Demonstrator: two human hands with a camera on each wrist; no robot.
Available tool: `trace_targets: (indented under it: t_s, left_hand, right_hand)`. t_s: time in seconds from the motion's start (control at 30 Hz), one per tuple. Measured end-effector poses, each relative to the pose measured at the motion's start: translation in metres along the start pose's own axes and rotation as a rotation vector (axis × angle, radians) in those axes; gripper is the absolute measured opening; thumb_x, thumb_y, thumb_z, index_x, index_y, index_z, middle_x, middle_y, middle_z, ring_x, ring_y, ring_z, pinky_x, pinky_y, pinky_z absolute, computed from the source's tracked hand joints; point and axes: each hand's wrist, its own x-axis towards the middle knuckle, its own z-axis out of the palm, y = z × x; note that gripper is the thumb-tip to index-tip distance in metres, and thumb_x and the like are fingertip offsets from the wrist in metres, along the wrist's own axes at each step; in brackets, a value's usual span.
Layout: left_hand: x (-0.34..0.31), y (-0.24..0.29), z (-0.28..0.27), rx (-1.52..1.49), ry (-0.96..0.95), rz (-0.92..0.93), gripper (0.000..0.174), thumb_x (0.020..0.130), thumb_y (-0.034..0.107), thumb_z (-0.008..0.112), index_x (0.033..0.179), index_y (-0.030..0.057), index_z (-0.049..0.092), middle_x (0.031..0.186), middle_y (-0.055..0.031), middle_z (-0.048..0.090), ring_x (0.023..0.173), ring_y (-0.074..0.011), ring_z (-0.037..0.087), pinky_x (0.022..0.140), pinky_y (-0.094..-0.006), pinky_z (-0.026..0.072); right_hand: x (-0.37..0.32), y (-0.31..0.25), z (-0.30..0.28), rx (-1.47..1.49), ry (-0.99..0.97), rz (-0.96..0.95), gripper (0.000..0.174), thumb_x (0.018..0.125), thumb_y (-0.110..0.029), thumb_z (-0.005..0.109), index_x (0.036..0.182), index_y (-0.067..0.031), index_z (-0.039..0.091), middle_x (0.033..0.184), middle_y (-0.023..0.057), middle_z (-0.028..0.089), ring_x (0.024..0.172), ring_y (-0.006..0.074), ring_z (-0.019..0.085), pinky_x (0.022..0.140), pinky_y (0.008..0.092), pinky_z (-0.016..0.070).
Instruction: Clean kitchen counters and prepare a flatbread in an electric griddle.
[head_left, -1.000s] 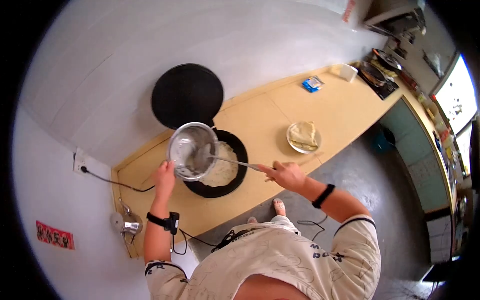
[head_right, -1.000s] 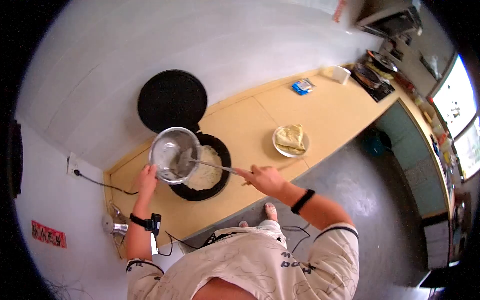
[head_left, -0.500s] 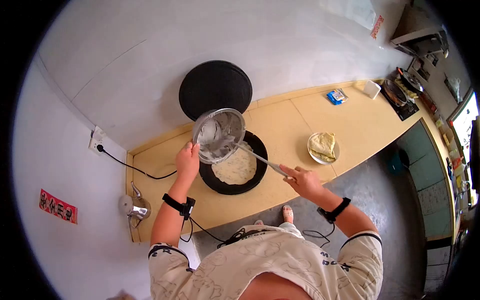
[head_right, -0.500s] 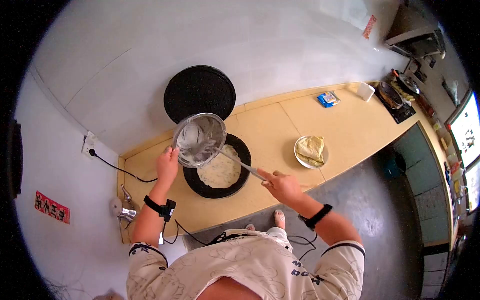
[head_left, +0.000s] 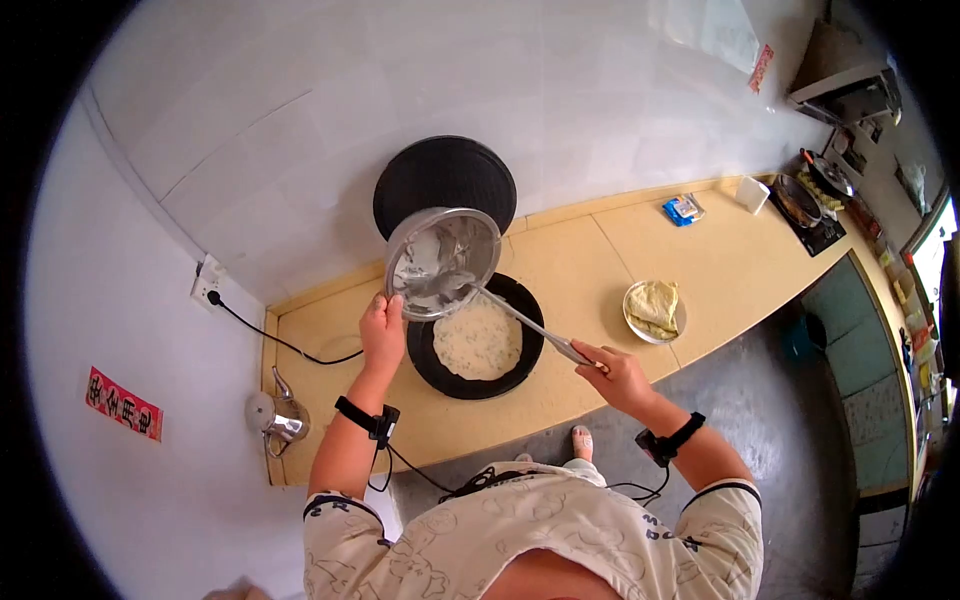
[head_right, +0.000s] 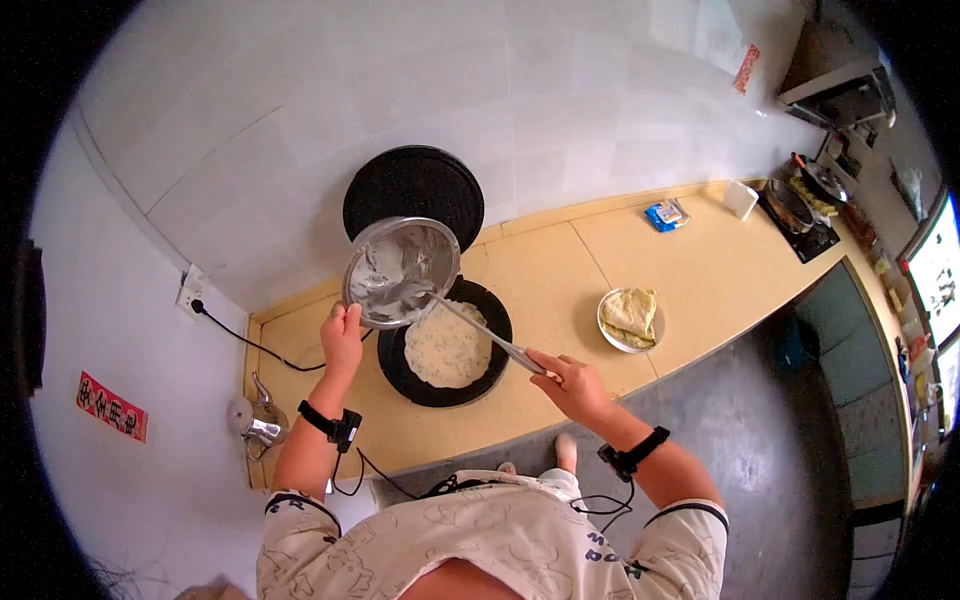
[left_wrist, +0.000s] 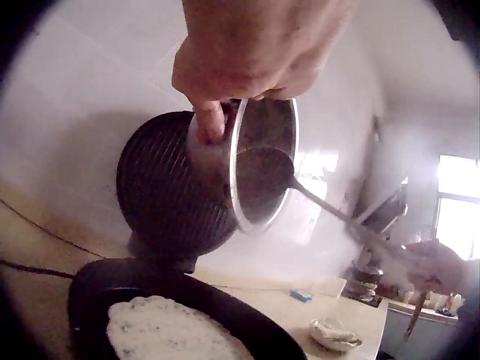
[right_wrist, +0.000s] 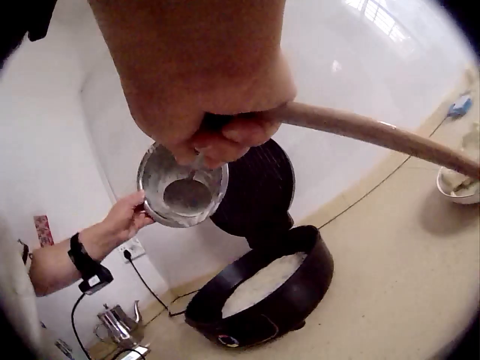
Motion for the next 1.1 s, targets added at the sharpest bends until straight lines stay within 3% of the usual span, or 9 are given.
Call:
trace_targets:
  t_s: [0.1,0.17,0.27,0.4,0.63,0.7,0.93,1.03,1.1]
  left_hand:
    - [-0.006,-0.002,-0.002,-0.037,-0.031,-0.074,0.031,0.091,0.025,0.051,0.08,-0.0038,0.05,0.072,-0.0175,0.058,0.064,-0.0282,0.058,0.058,-0.0348,0.0451]
    - [-0.005,0.009,0.003,-0.408,-0.039,-0.096,0.029,0.092,0.023,0.051,0.083,-0.0038,0.051,0.076,-0.0088,0.06,0.067,-0.0159,0.058,0.061,-0.0294,0.0482]
    - [-0.007,0.028,-0.003,-0.411,0.012,-0.071,0.026,0.092,0.021,0.051,0.084,-0.0035,0.052,0.078,-0.0036,0.058,0.071,-0.0097,0.055,0.063,-0.0258,0.0496]
    - [-0.006,0.023,-0.017,-0.316,0.048,-0.079,0.027,0.092,0.021,0.051,0.083,-0.0034,0.051,0.077,-0.0058,0.058,0.069,-0.0098,0.055,0.061,-0.0254,0.0496]
    - [-0.007,-0.012,0.005,-0.362,-0.058,-0.091,0.028,0.092,0.023,0.051,0.084,-0.0035,0.052,0.078,-0.0076,0.058,0.07,-0.0096,0.056,0.063,-0.0256,0.0504]
    - [-0.005,-0.006,0.009,-0.437,-0.076,-0.082,0.028,0.092,0.024,0.051,0.084,-0.0036,0.052,0.079,-0.0078,0.059,0.072,-0.0103,0.056,0.064,-0.0261,0.0511]
    - [-0.004,0.011,-0.002,-0.528,-0.05,-0.196,0.029,0.093,0.026,0.049,0.09,-0.0033,0.053,0.087,-0.0062,0.059,0.077,-0.0119,0.058,0.07,-0.0285,0.0541]
    - [-0.007,0.004,0.007,-0.586,-0.084,-0.285,0.028,0.094,0.026,0.047,0.097,-0.0011,0.053,0.09,-0.0061,0.059,0.079,-0.0128,0.059,0.072,-0.0284,0.053]
    - [-0.006,0.007,0.014,-0.635,-0.112,-0.303,0.027,0.094,0.026,0.045,0.102,0.0007,0.053,0.093,-0.0064,0.06,0.081,-0.0138,0.06,0.074,-0.0285,0.0518]
  right_hand:
    - [0.015,-0.011,-0.001,0.098,0.054,0.037,0.037,0.082,-0.019,0.063,0.118,-0.013,0.057,0.079,0.0141,0.061,0.067,0.0254,0.061,0.06,0.0328,0.0475]
    - [0.027,-0.014,0.003,0.156,0.101,0.006,0.037,0.082,-0.016,0.063,0.118,-0.0092,0.056,0.084,0.0154,0.062,0.069,0.0267,0.061,0.062,0.0324,0.0477]
    - [0.025,-0.014,0.014,0.155,0.106,-0.099,0.037,0.083,-0.017,0.062,0.119,-0.0093,0.056,0.085,0.0158,0.063,0.069,0.0273,0.061,0.063,0.0325,0.0479]
    - [0.001,-0.003,-0.01,-0.056,-0.041,-0.046,0.038,0.082,-0.019,0.064,0.119,-0.0162,0.057,0.076,0.0135,0.061,0.064,0.0271,0.061,0.057,0.0338,0.0484]
    - [0.018,-0.009,-0.006,-0.167,0.071,-0.087,0.038,0.081,-0.019,0.064,0.119,-0.0197,0.057,0.078,0.013,0.06,0.062,0.0272,0.06,0.056,0.0338,0.0484]
    - [0.027,-0.005,0.008,0.108,0.097,-0.058,0.039,0.082,-0.019,0.064,0.12,-0.0169,0.057,0.081,0.0144,0.061,0.066,0.0273,0.061,0.06,0.033,0.0491]
    - [0.002,0.006,-0.004,0.111,-0.061,0.034,0.04,0.083,-0.017,0.062,0.121,-0.01,0.054,0.092,0.0159,0.064,0.074,0.0238,0.063,0.068,0.0312,0.0493]
    - [0.009,-0.011,0.005,0.284,0.043,0.052,0.04,0.083,-0.016,0.063,0.122,-0.0108,0.054,0.092,0.0162,0.064,0.074,0.0237,0.062,0.067,0.0303,0.0481]
    - [0.021,-0.026,0.007,0.503,0.086,0.218,0.039,0.083,-0.014,0.062,0.121,-0.0126,0.055,0.088,0.0157,0.063,0.072,0.0233,0.061,0.065,0.0279,0.0464]
